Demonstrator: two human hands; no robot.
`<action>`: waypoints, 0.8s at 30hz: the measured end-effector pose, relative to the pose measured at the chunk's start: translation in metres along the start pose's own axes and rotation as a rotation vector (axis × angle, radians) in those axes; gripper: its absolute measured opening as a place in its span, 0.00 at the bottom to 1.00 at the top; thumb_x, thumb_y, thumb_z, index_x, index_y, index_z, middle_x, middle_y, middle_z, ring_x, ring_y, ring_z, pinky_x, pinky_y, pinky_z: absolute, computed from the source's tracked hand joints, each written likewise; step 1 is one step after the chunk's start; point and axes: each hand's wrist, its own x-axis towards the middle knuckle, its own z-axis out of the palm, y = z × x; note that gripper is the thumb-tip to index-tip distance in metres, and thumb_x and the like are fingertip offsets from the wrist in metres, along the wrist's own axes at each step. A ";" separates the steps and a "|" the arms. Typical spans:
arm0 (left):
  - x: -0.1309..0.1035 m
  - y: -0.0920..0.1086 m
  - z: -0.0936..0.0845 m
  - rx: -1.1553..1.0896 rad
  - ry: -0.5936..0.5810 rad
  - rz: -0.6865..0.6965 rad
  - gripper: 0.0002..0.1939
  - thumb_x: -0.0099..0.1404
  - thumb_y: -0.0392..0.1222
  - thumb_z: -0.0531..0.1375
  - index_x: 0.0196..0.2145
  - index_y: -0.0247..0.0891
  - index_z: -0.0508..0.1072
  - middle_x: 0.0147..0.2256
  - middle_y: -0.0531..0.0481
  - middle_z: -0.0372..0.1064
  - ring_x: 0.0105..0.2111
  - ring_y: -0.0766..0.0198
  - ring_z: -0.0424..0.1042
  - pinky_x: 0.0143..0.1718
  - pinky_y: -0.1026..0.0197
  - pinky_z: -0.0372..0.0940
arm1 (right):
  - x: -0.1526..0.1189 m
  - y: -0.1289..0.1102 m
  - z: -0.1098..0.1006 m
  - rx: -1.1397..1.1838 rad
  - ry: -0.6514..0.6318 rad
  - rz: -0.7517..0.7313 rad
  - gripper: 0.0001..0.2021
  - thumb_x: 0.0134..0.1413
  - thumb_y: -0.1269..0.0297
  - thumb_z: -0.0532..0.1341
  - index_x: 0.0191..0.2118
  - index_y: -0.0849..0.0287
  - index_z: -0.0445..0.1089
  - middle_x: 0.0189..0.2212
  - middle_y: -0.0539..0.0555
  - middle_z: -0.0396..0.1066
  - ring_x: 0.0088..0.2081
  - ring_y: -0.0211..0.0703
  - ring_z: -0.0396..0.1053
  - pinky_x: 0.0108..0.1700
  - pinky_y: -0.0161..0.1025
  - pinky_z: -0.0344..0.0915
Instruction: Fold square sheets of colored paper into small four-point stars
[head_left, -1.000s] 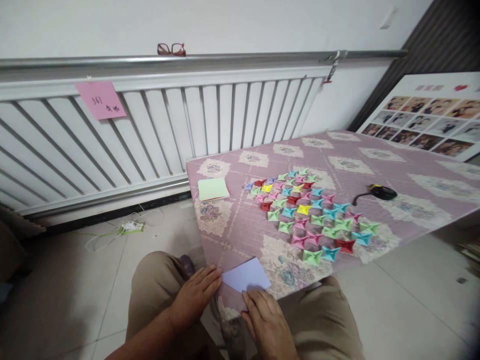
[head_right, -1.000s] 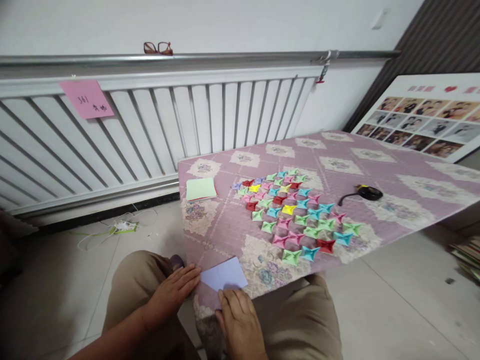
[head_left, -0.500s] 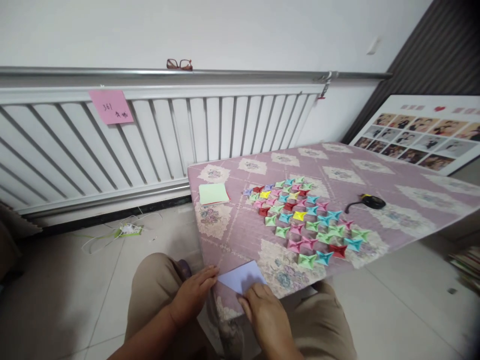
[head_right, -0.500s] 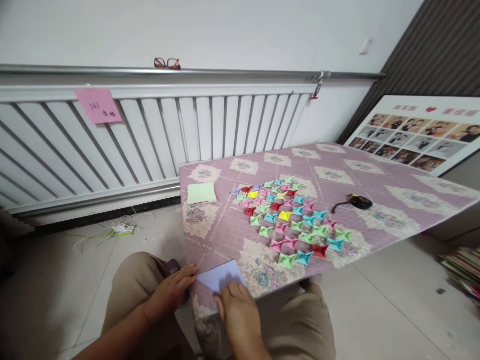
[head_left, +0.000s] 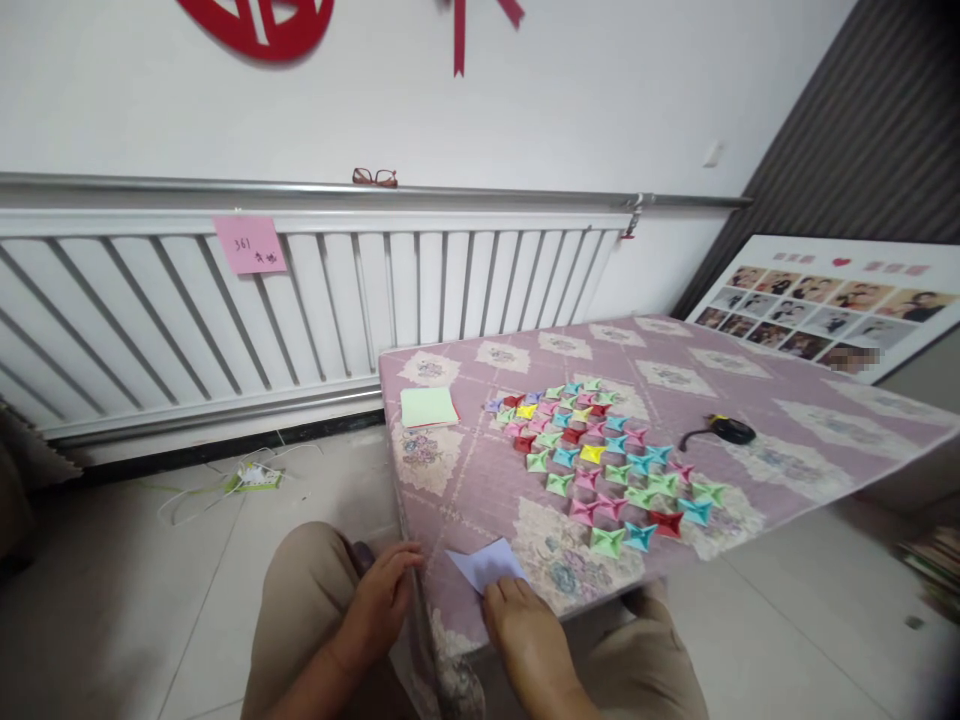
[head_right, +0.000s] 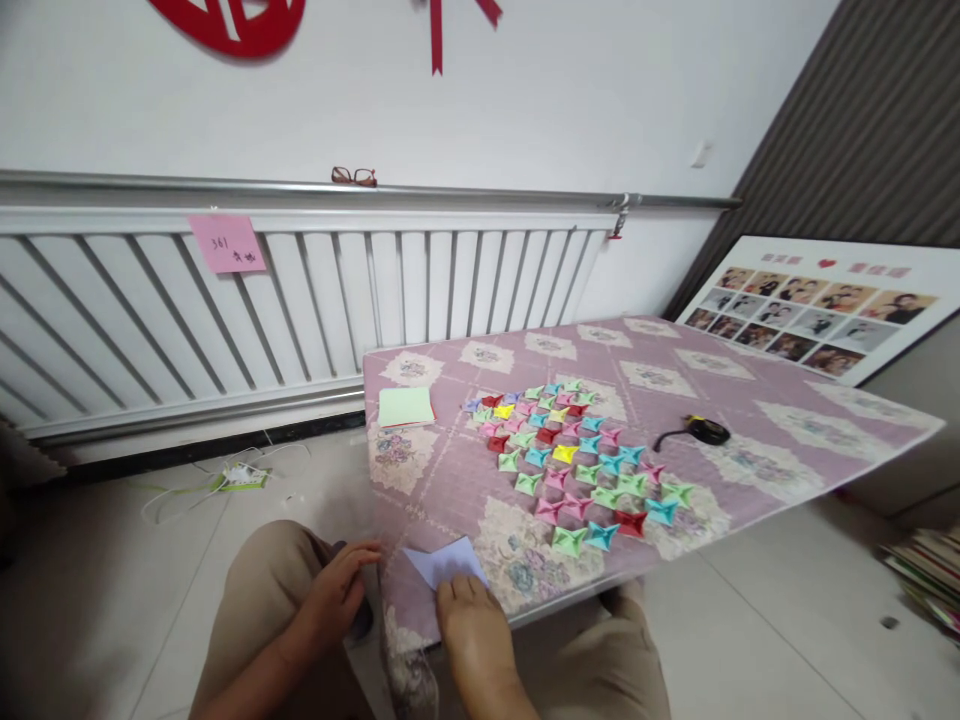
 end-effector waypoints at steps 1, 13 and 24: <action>-0.001 0.001 -0.001 -0.008 0.049 -0.011 0.17 0.61 0.29 0.48 0.44 0.39 0.70 0.48 0.44 0.69 0.50 0.59 0.67 0.53 0.51 0.63 | 0.001 0.002 -0.004 0.100 0.031 0.038 0.07 0.54 0.72 0.56 0.28 0.55 0.66 0.26 0.52 0.69 0.30 0.44 0.67 0.33 0.37 0.59; -0.001 0.058 0.008 0.255 0.054 0.172 0.19 0.61 0.36 0.56 0.51 0.40 0.67 0.51 0.41 0.64 0.53 0.52 0.62 0.54 0.47 0.60 | 0.020 0.002 -0.013 1.352 -0.084 0.808 0.18 0.45 0.44 0.56 0.24 0.55 0.58 0.15 0.44 0.58 0.17 0.32 0.53 0.19 0.30 0.49; 0.024 0.062 0.054 0.489 -0.216 0.200 0.10 0.67 0.38 0.55 0.45 0.43 0.70 0.49 0.49 0.66 0.49 0.55 0.62 0.51 0.51 0.59 | 0.015 0.009 0.006 1.055 -0.181 0.790 0.14 0.52 0.50 0.48 0.25 0.54 0.57 0.17 0.47 0.65 0.16 0.38 0.63 0.18 0.33 0.54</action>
